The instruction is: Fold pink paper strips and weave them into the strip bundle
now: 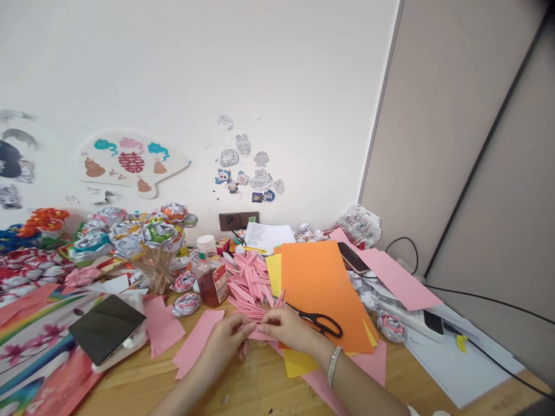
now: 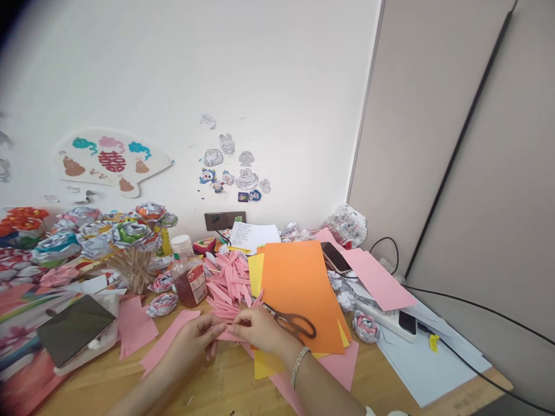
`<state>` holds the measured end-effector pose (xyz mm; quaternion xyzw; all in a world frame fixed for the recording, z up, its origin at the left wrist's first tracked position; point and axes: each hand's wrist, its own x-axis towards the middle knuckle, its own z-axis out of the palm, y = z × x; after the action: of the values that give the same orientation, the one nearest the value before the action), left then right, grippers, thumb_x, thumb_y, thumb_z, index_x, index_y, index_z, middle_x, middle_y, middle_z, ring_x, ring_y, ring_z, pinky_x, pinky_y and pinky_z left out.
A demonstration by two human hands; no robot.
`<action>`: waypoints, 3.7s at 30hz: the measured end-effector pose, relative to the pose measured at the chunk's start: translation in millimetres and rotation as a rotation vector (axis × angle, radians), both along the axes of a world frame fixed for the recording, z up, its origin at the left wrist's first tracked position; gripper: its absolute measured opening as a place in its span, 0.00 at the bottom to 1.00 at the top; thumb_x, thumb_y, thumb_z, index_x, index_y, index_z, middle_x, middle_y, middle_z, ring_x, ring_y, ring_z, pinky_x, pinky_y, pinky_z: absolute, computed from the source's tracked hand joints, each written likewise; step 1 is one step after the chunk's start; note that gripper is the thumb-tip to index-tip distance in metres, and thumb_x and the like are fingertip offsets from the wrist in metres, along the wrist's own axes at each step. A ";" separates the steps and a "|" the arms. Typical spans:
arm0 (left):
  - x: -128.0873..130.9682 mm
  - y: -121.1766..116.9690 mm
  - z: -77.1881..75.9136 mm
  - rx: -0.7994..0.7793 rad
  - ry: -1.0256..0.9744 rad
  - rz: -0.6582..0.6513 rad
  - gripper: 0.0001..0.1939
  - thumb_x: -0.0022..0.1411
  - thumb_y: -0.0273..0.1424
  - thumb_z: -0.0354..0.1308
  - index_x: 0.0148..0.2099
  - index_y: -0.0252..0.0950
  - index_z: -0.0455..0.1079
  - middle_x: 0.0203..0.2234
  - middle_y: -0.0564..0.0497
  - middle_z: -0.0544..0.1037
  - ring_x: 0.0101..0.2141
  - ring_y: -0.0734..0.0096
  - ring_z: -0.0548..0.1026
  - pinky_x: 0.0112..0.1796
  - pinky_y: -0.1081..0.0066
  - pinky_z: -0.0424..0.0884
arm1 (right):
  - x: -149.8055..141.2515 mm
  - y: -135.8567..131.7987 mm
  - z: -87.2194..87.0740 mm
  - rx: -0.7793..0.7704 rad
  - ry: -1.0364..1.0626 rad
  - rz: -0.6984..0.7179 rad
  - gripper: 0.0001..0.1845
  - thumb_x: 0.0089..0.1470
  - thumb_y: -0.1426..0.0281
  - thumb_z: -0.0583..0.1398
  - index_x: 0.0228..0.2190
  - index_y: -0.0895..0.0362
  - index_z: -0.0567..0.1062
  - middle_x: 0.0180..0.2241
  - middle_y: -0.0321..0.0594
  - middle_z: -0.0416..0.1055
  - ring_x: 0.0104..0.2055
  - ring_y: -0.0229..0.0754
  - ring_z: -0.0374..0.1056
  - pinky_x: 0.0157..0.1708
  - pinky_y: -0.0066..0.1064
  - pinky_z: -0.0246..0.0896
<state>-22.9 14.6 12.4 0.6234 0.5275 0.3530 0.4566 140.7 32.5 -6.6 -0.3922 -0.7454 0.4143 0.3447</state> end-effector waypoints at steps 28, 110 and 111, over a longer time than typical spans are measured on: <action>-9.3 7.0 3.9 -0.019 -0.123 -0.034 0.15 0.47 0.43 0.55 0.22 0.36 0.61 0.10 0.57 0.73 0.15 0.72 0.71 0.21 0.74 0.67 | 18.1 15.5 -2.9 -0.087 0.086 0.107 0.14 0.45 0.61 0.57 0.30 0.59 0.72 0.25 0.36 0.67 0.28 0.36 0.62 0.28 0.25 0.56; -1.6 -1.0 18.4 -0.047 -0.162 -0.078 0.09 0.44 0.35 0.56 0.27 0.35 0.66 0.12 0.56 0.72 0.18 0.71 0.72 0.22 0.73 0.67 | 6.8 1.9 4.5 -0.153 0.139 0.144 0.10 0.49 0.67 0.55 0.34 0.57 0.70 0.21 0.33 0.66 0.23 0.35 0.64 0.25 0.25 0.58; -1.9 -0.8 17.5 -0.082 -0.188 -0.086 0.09 0.44 0.36 0.56 0.26 0.35 0.65 0.12 0.58 0.72 0.16 0.71 0.72 0.21 0.74 0.66 | 6.3 2.2 3.5 -0.179 0.167 0.148 0.11 0.49 0.67 0.55 0.36 0.57 0.70 0.20 0.33 0.66 0.23 0.34 0.64 0.25 0.25 0.58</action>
<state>-24.8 13.8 29.9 0.5903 0.4692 0.3681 0.5440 147.0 34.6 -3.1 -0.3293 -0.7011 0.5347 0.3378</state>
